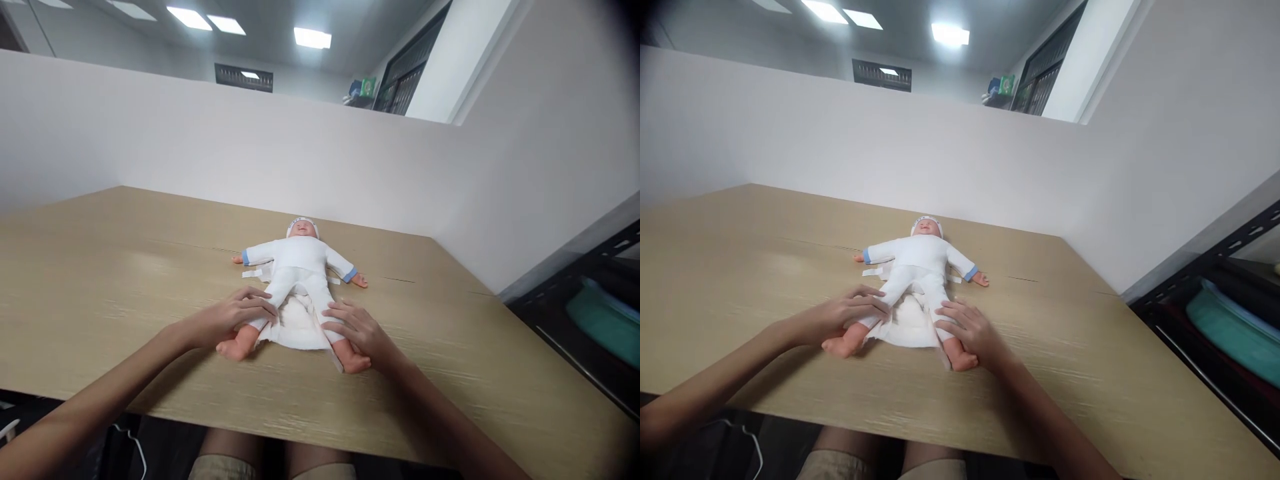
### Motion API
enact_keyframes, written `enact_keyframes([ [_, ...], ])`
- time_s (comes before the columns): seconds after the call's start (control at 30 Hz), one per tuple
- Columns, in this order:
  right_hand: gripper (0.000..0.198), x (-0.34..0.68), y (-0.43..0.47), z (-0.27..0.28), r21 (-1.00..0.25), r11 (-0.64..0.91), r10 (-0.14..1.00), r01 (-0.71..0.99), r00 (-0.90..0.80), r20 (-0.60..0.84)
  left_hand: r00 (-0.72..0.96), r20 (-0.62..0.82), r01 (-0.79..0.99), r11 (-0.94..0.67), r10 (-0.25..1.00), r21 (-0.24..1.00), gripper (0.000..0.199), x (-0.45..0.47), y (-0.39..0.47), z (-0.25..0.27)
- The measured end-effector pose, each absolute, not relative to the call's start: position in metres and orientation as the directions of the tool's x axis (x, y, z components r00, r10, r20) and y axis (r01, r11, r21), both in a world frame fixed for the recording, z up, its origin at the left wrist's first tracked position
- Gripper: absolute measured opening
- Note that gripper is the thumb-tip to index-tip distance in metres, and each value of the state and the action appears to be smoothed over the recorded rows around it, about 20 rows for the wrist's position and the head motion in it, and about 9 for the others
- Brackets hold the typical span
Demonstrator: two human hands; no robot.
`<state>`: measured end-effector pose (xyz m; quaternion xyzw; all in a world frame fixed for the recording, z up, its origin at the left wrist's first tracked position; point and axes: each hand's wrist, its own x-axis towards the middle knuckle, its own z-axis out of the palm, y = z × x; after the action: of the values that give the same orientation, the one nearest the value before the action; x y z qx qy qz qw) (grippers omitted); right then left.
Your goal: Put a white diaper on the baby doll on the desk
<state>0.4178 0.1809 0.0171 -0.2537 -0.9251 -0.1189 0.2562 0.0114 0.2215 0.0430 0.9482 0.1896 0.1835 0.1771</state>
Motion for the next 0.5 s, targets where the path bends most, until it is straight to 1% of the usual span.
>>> enact_keyframes([
  [0.07, 0.031, 0.419, 0.180, 0.018, 0.105, 0.836, 0.425, 0.538, -0.758, 0.495, 0.864, 0.275, 0.293, -0.865, 0.422, 0.408, 0.074, 0.012, 0.221, 0.041],
  [0.13, 0.034, 0.420, 0.179, 0.021, 0.076, 0.839, 0.451, 0.539, -0.766, 0.458, 0.865, 0.255, 0.304, -0.855, 0.432, 0.420, 0.068, 0.012, 0.220, 0.042],
  [0.2, 0.038, 0.422, 0.179, 0.027, 0.009, 0.843, 0.484, 0.538, -0.766, 0.423, 0.867, 0.228, 0.315, -0.841, 0.443, 0.440, 0.061, 0.012, 0.218, 0.045],
  [0.27, 0.041, 0.425, 0.179, 0.036, -0.084, 0.838, 0.527, 0.539, -0.759, 0.382, 0.869, 0.192, 0.324, -0.817, 0.456, 0.477, 0.057, 0.012, 0.215, 0.051],
  [0.4, 0.044, 0.418, 0.167, 0.057, -0.275, 0.775, 0.632, 0.569, -0.710, 0.311, 0.852, 0.107, 0.366, -0.731, 0.512, 0.576, 0.055, 0.013, 0.204, 0.063],
  [0.47, 0.040, 0.405, 0.155, 0.063, -0.294, 0.723, 0.690, 0.625, -0.667, 0.282, 0.826, 0.084, 0.411, -0.697, 0.558, 0.587, 0.047, 0.019, 0.196, 0.066],
  [0.5, 0.045, 0.397, 0.148, 0.063, -0.274, 0.697, 0.718, 0.663, -0.641, 0.272, 0.810, 0.086, 0.434, -0.692, 0.580, 0.577, 0.045, 0.023, 0.192, 0.065],
])
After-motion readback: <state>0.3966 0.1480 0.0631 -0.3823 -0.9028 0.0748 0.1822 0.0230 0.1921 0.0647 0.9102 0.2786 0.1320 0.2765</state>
